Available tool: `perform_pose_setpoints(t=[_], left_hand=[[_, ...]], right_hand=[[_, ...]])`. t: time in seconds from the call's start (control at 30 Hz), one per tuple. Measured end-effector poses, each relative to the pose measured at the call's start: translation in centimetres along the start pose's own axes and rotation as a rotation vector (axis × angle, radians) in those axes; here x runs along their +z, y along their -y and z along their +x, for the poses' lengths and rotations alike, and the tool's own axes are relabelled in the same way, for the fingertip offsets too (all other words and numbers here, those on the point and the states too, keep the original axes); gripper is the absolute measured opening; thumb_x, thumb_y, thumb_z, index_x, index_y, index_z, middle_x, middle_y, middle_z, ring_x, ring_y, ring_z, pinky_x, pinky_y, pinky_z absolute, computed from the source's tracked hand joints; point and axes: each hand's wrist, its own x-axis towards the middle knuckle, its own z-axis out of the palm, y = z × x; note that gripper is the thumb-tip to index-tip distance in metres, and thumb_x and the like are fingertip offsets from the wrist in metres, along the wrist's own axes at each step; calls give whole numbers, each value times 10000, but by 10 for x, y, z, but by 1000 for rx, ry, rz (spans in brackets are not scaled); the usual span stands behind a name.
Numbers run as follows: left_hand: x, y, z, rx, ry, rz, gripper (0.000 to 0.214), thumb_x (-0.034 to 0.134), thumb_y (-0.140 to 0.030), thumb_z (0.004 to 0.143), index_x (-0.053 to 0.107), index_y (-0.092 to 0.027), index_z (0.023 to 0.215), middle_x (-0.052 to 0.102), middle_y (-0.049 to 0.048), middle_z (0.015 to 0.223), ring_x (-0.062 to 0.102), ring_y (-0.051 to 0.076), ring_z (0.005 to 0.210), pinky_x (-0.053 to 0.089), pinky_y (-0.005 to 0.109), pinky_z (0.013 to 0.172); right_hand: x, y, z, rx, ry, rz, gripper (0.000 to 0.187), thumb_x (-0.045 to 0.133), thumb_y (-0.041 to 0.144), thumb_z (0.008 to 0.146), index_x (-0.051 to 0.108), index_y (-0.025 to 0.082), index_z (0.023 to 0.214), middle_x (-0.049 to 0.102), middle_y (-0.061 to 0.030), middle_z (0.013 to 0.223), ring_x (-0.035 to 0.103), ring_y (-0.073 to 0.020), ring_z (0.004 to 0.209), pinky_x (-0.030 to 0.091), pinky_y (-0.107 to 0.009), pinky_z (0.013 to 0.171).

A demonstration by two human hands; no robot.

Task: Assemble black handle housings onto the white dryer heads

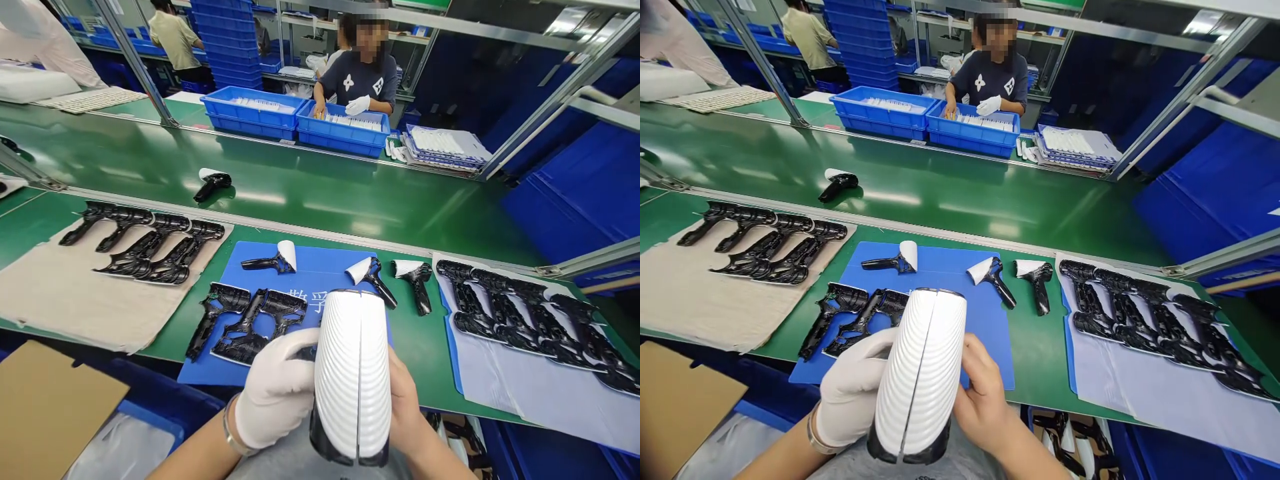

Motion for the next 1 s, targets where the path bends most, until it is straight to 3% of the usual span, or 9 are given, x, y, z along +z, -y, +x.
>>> perform_pose_setpoints(t=[0.13, 0.3, 0.4, 0.5, 0.6, 0.67, 0.8, 0.9, 1.0], left_hand=[[4, -1, 0, 73, 4, 19, 289, 710, -404, 832, 799, -217, 1033, 784, 126, 1011, 727, 324, 880, 599, 438, 787], [6, -4, 4, 384, 55, 177, 138, 704, -224, 852, 817, -299, 875, 787, 63, 1019, 717, 262, 877, 569, 393, 805], [-4, -4, 6, 480, 178, 252, 228, 710, -178, 836, 792, -318, 997, 774, 78, 1104, 709, 283, 978, 556, 428, 874], [-24, -3, 6, 401, 239, 265, 237, 659, -181, 870, 786, -292, 1037, 768, 96, 1149, 720, 285, 1002, 568, 427, 896], [-42, -8, 3, 268, 43, 218, 228, 584, -207, 925, 788, -289, 987, 783, 70, 1099, 729, 265, 996, 580, 399, 893], [-44, -19, 1, 175, 19, 239, 292, 611, -333, 916, 716, -279, 1183, 734, 97, 1217, 697, 303, 1082, 568, 434, 936], [-23, -47, 5, 105, 201, 558, 1054, 903, -400, 543, 440, -241, 1476, 607, 144, 1391, 623, 405, 1171, 497, 527, 1033], [-9, -52, 14, 64, 204, 556, 746, 844, -220, 604, 596, -264, 1306, 697, 71, 1222, 655, 331, 1076, 525, 450, 974], [-15, -38, 23, -98, 139, 132, 528, 813, -188, 654, 667, -237, 1159, 732, 48, 1075, 678, 253, 912, 560, 351, 805]], right_hand=[[4, 4, 2, -16, -4, 15, 346, 536, 288, 988, 622, 262, 1322, 713, -104, 1128, 695, -273, 956, 605, -352, 772], [5, 9, 4, 17, 78, -12, 253, 484, 222, 967, 684, 220, 1122, 714, -87, 896, 661, -236, 728, 576, -326, 591], [1, 9, 2, 43, 136, -12, 170, 551, 277, 939, 690, 220, 1020, 703, -66, 830, 638, -216, 671, 597, -346, 671], [-5, 9, -1, 45, 211, 70, 206, 638, 327, 898, 675, 221, 1071, 732, -83, 986, 692, -237, 851, 590, -355, 839], [-7, 10, -1, 39, 244, 78, 172, 647, 277, 868, 661, 223, 1030, 730, -72, 1004, 686, -241, 885, 575, -346, 837], [-5, 12, 1, 42, 248, -7, 115, 638, 224, 830, 646, 224, 945, 710, -61, 952, 665, -245, 866, 562, -352, 809], [5, 12, 2, 80, 270, -229, 155, 595, 201, 809, 622, 200, 962, 655, -89, 954, 616, -277, 853, 547, -413, 727], [0, 9, -2, 184, 314, -283, 208, 621, 298, 875, 637, 189, 1051, 637, -122, 996, 612, -315, 901, 557, -476, 748], [-21, 7, -6, 346, 383, -43, 534, 615, 590, 907, 570, 278, 1338, 645, -122, 1207, 624, -341, 1105, 537, -521, 939]])
